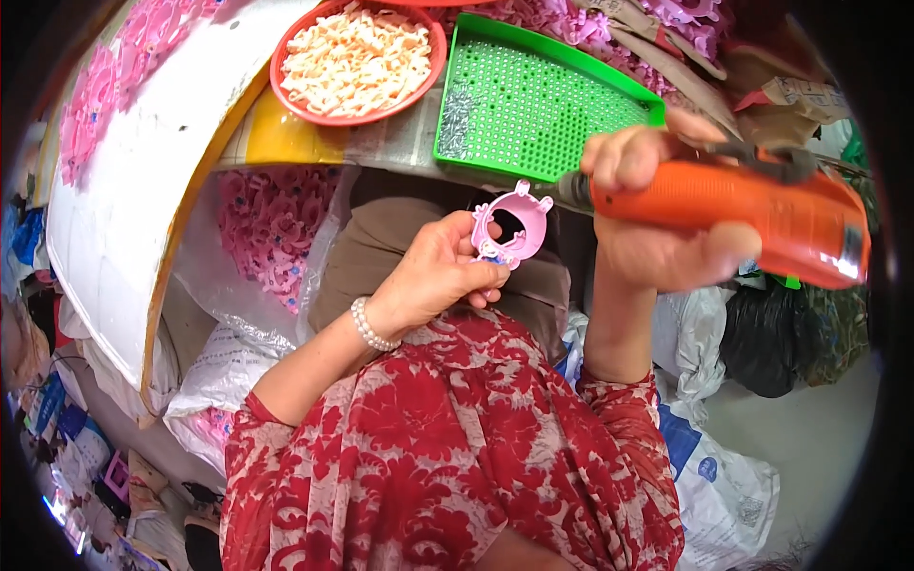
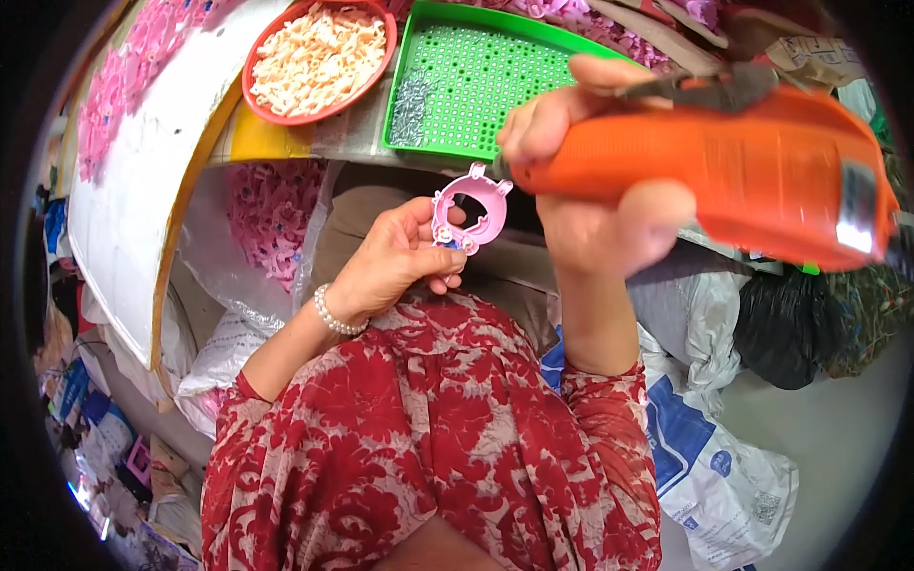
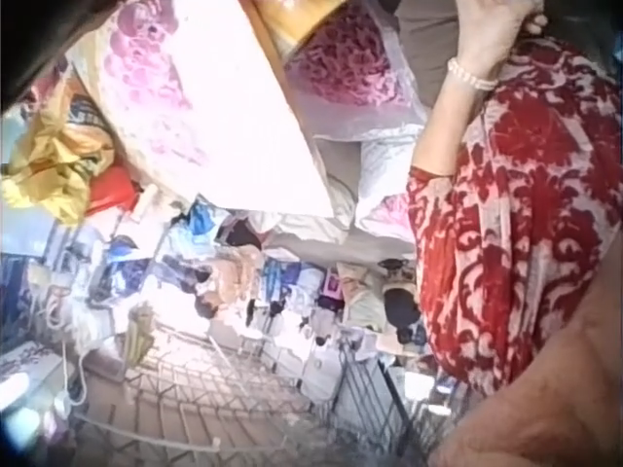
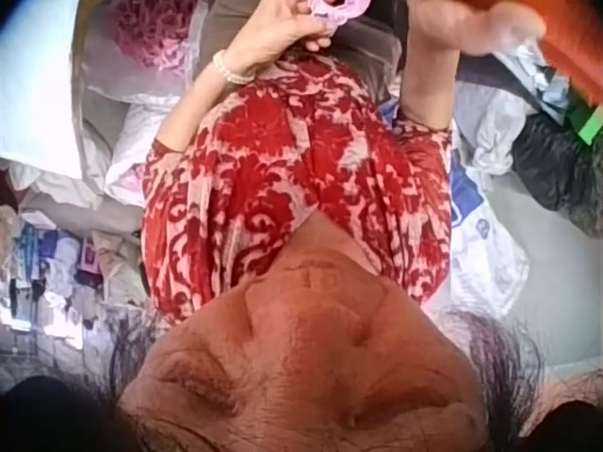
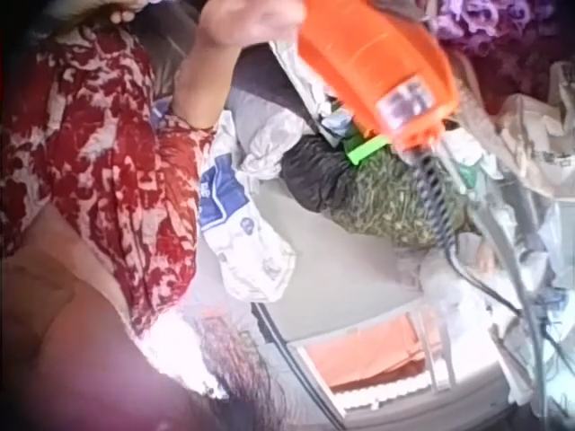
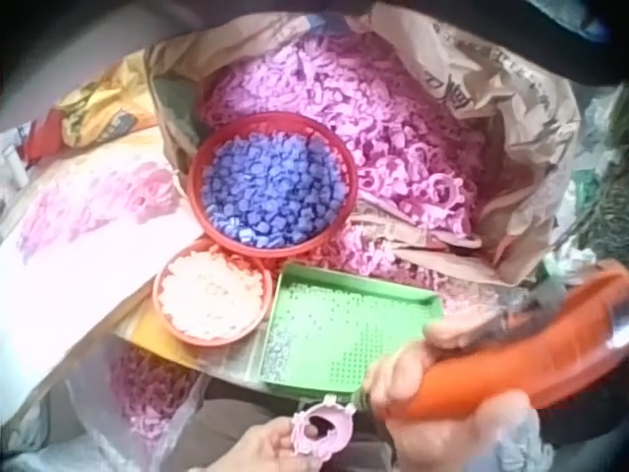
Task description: Assembling small pink plastic toy components using a handheld bonding tool.
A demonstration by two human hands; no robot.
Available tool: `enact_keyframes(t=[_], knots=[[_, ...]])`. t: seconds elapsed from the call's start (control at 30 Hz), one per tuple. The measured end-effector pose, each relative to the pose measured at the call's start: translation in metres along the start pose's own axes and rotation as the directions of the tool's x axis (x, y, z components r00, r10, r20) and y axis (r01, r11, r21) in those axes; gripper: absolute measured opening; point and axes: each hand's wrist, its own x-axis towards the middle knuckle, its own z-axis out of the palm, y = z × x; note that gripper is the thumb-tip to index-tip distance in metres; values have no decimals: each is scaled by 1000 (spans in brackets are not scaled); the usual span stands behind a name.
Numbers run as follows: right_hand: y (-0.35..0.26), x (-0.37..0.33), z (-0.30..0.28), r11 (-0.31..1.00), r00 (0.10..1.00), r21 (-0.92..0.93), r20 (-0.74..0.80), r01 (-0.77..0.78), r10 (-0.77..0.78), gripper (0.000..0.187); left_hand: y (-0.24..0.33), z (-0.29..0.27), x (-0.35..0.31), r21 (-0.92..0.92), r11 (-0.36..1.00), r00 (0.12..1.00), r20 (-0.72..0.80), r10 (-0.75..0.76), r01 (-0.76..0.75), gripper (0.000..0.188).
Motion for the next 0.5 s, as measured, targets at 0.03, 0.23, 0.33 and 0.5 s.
enact_keyframes(t=[0.03, 0.23, 0.33, 0.5], knots=[[-3, -6, 5, 999, 999, 45, 32, -24, 23, 90, 0, 1, 0, -5, 1000, 1000, -6, -4, 4, 29], [-3, -34, 23, 994, 993, 11, 54, -105, 104, 89, -1, 1, -1, 19, 1000, 999, -28, 18, -17, 27], [-1, -38, 26, 992, 991, -1, 47, -128, 128, 88, -1, 3, -3, 13, 1000, 999, -23, 26, -26, 26], [-2, -42, 32, 984, 984, 16, 13, -177, 177, 87, -3, 4, -2, -36, 998, 999, -20, 46, -46, 26]])
